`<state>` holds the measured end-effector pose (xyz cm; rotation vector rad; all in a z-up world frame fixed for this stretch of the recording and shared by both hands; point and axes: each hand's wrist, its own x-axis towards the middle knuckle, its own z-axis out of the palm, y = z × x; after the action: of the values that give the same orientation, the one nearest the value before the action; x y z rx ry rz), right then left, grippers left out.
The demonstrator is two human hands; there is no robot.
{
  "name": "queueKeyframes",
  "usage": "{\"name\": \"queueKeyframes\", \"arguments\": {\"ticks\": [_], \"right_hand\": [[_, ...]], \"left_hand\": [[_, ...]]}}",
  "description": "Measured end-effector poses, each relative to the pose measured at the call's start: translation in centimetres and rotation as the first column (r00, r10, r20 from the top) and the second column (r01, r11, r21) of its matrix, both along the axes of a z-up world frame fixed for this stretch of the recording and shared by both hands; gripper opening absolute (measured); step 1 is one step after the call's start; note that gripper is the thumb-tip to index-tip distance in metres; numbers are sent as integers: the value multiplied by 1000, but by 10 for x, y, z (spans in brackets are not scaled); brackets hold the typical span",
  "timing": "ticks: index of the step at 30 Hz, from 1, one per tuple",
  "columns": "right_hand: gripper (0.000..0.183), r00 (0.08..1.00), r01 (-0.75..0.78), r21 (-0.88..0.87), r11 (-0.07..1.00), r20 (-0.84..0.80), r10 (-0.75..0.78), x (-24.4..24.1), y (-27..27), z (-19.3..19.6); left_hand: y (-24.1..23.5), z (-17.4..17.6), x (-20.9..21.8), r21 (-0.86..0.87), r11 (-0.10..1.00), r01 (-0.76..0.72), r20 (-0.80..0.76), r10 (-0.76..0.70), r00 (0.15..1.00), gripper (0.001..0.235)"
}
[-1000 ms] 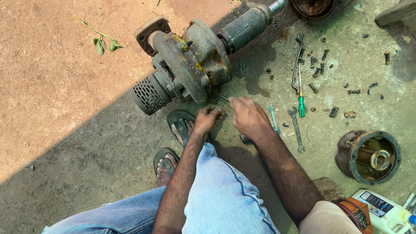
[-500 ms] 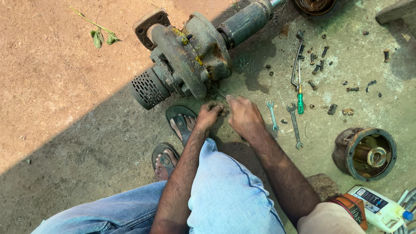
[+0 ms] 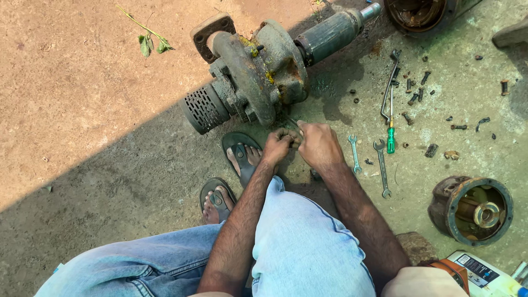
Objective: The person sits on the ground and uses a hammer and wrench to loosen and remove bolts from a motor housing. They repeatedly strike the wrench with the hammer and then turn the bolts by hand to disassemble the motor.
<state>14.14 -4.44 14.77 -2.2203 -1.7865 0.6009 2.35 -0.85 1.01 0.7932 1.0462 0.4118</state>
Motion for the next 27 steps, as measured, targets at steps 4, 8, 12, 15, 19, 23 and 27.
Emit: {"name": "queueKeyframes", "arguments": {"ticks": [4, 8, 12, 15, 19, 23, 27], "right_hand": [[45, 1000, -6, 80, 997, 27, 4, 8, -7, -2], [36, 998, 26, 193, 981, -57, -16, 3, -10, 1], [39, 996, -87, 222, 971, 10, 87, 2, -16, -4], [44, 920, 79, 100, 992, -391, -34, 19, -35, -9], [58, 837, 368, -116, 923, -392, -383, 56, -97, -19], [60, 970, 238, -475, 847, 152, -187, 57, -175, -55], [58, 962, 260, -478, 839, 204, -181, 62, -197, -89]], "left_hand": [[1, 8, 4, -88, 993, -85, 109, 94, 990, 26], [10, 27, -6, -269, 947, -175, 268, 248, 931, 33], [18, 47, -1, -298, 937, -182, 230, 255, 939, 33], [21, 55, 2, -253, 956, -148, 240, 210, 948, 33], [24, 54, 4, -358, 921, -153, 210, 238, 948, 31], [19, 42, 8, -348, 931, -111, 279, 216, 936, 33], [18, 35, 10, -357, 926, -119, 313, 239, 919, 30]]}}
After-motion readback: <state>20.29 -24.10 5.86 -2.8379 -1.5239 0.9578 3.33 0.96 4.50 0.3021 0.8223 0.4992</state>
